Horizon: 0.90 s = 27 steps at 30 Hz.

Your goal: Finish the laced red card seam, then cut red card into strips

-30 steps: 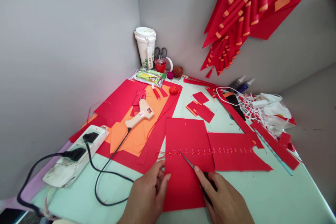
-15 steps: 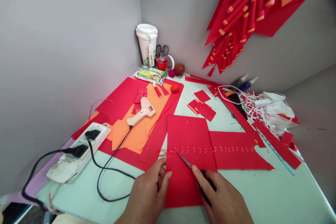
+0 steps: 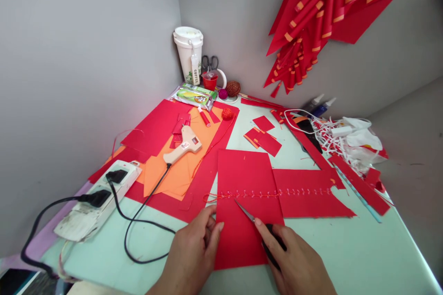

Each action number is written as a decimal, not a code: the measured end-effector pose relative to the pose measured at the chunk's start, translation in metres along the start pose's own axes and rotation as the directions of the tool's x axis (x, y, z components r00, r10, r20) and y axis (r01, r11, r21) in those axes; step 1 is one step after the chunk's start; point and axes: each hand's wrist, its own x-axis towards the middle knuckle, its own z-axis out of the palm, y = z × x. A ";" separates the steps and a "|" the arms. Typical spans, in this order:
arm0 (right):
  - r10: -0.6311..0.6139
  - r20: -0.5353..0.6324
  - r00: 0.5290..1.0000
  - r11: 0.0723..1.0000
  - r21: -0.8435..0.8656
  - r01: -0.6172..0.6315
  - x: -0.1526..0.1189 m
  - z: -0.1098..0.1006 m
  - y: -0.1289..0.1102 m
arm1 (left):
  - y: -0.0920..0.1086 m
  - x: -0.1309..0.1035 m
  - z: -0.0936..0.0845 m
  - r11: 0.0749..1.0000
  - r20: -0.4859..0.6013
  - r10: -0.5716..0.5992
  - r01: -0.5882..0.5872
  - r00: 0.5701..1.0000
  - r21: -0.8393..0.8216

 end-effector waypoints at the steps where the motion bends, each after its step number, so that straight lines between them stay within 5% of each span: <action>1: 0.004 0.003 1.000 1.000 0.008 -0.004 -0.001 0.000 0.000 | 0.000 0.000 0.000 1.000 0.006 -0.004 0.004 1.000 0.001; 14: 0.149 -0.011 0.989 0.989 0.013 -0.149 -0.011 -0.003 0.006 | -0.002 0.000 -0.001 0.999 -0.011 0.013 -0.013 1.000 0.044; 27: 0.079 -0.034 0.996 0.997 -0.003 -0.079 -0.010 0.006 0.007 | -0.003 0.001 0.001 1.000 -0.042 0.009 -0.009 0.999 -0.002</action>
